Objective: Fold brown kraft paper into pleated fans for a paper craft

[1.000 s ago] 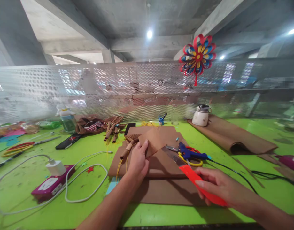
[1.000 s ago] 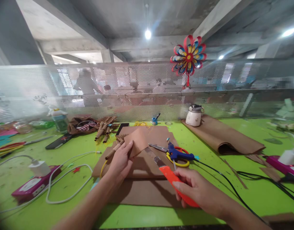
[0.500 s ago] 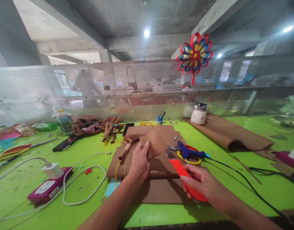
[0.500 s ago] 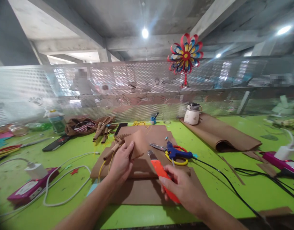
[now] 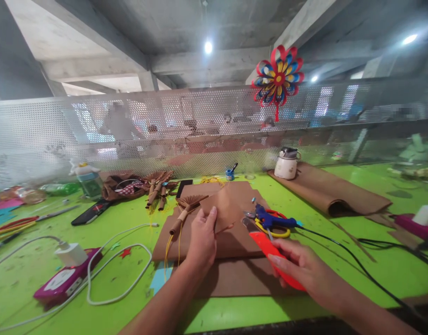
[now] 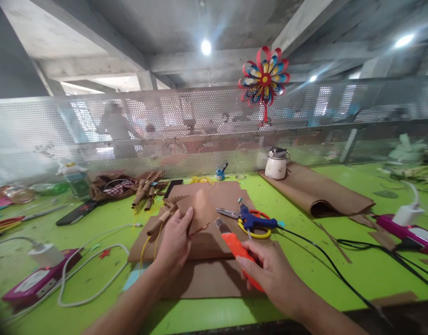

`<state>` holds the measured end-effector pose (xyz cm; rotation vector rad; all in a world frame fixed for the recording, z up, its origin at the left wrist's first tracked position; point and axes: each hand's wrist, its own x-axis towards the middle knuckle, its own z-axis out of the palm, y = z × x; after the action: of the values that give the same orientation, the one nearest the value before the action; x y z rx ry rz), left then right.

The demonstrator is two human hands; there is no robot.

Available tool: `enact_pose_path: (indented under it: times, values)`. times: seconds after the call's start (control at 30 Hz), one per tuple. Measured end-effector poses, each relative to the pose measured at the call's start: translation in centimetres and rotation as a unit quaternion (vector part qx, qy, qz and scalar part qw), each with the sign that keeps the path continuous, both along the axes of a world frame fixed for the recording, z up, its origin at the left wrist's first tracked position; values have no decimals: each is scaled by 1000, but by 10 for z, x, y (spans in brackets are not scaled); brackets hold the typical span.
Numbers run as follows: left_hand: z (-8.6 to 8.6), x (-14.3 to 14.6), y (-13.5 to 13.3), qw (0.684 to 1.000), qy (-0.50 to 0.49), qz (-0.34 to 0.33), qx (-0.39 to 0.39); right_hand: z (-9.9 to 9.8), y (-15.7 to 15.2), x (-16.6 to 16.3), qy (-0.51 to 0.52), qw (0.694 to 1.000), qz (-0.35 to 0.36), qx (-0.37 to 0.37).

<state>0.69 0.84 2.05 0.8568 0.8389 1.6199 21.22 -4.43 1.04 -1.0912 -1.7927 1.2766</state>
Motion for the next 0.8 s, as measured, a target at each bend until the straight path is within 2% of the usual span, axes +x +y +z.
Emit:
enact_pose_path:
  times: [0.57,0.8]
  values:
    - [5,5,-6,1000,12,5,-7,8,-8,5,-3,1000,-4,1]
    - [2,6,-5,1000,15,9,-12,-2,-9,1,-31,999,-35,26]
